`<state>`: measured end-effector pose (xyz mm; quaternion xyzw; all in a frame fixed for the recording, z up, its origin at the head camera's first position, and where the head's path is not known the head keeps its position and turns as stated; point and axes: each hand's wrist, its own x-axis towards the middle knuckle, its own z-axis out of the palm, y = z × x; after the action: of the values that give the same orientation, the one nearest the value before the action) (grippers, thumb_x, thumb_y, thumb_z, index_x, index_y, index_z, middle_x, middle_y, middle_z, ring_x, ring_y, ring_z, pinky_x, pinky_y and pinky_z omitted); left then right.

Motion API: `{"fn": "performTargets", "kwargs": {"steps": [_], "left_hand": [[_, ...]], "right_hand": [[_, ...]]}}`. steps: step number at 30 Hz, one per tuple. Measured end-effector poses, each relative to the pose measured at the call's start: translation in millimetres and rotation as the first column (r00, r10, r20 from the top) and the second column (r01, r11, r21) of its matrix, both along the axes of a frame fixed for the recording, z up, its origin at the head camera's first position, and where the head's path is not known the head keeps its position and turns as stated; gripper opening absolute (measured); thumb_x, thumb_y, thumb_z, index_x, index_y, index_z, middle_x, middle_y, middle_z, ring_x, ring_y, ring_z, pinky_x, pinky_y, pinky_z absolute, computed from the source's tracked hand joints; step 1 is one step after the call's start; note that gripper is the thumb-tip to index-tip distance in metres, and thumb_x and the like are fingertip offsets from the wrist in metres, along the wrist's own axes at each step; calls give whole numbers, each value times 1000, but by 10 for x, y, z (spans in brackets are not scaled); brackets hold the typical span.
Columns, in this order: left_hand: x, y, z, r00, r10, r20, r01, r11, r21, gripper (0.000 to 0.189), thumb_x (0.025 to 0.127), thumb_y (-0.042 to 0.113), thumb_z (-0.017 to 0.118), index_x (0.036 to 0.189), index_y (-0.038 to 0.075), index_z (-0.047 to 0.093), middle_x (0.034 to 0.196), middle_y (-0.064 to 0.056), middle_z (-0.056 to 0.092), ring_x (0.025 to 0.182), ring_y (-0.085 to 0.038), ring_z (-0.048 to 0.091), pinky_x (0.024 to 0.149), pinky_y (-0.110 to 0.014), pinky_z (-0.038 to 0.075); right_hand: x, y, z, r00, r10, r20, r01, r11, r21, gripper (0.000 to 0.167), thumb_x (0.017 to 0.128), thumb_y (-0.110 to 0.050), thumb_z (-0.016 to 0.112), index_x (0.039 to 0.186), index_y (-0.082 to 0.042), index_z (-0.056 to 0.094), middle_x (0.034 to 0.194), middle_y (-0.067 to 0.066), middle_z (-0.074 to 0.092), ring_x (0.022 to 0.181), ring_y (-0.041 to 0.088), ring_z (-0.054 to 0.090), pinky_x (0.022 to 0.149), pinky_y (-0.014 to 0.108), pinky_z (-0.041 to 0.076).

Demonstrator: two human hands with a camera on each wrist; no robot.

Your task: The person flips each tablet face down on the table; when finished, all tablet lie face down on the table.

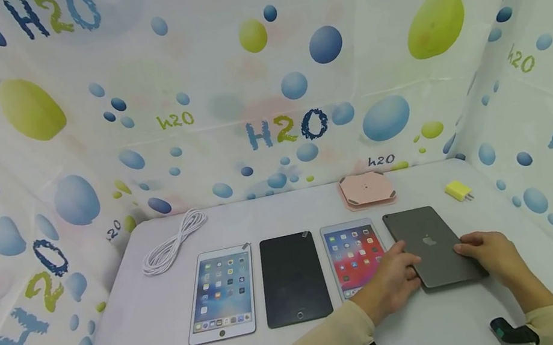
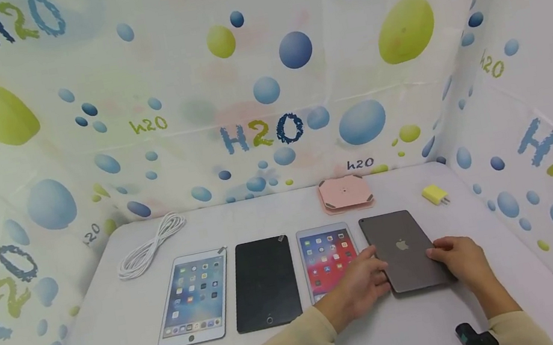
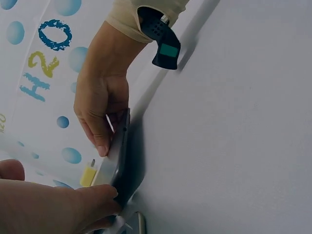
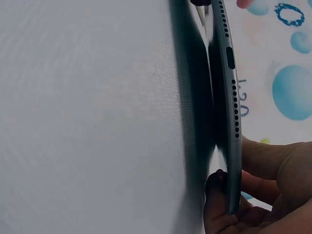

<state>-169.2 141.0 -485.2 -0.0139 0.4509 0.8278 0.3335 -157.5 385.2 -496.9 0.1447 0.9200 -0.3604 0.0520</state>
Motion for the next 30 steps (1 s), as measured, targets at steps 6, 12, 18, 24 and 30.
{"fn": "performTargets", "kwargs": {"steps": [6,12,18,24,30], "left_hand": [[-33,-34,2,1000,-2,7,2,1000,3,74,93,0,52,161,4,22,162,-37,14,147,-62,10,119,-69,13],[-43,-30,14,999,4,38,-4,1000,19,73,95,5,52,161,4,21,159,-42,16,145,-64,11,118,-71,13],[-29,-41,15,998,13,54,-13,1000,6,70,95,5,53,160,3,26,158,-41,19,145,-63,13,119,-69,15],[-37,-51,8,999,17,49,-17,1000,3,69,96,8,55,159,4,28,158,-39,22,147,-59,15,120,-68,16],[-40,-77,-15,1000,5,26,-5,1000,-2,68,97,11,57,159,3,29,158,-37,26,147,-57,19,119,-67,20]], "right_hand": [[0,-45,2,1000,-3,-7,3,998,57,65,98,-42,65,132,13,56,131,36,59,122,54,53,91,60,52],[-25,-58,-9,1000,11,-25,-7,988,154,59,96,-37,68,124,15,61,120,34,65,113,54,58,84,57,54],[-29,-85,6,999,26,-19,-21,976,215,53,94,-34,70,117,14,65,112,33,68,104,51,62,78,55,54],[-35,-101,46,999,35,-19,-30,971,236,46,94,-29,69,112,12,67,106,29,70,96,43,65,75,51,53],[-37,-110,62,999,42,4,-42,974,224,45,94,-28,69,112,13,67,104,29,70,93,40,66,76,52,55]]}}
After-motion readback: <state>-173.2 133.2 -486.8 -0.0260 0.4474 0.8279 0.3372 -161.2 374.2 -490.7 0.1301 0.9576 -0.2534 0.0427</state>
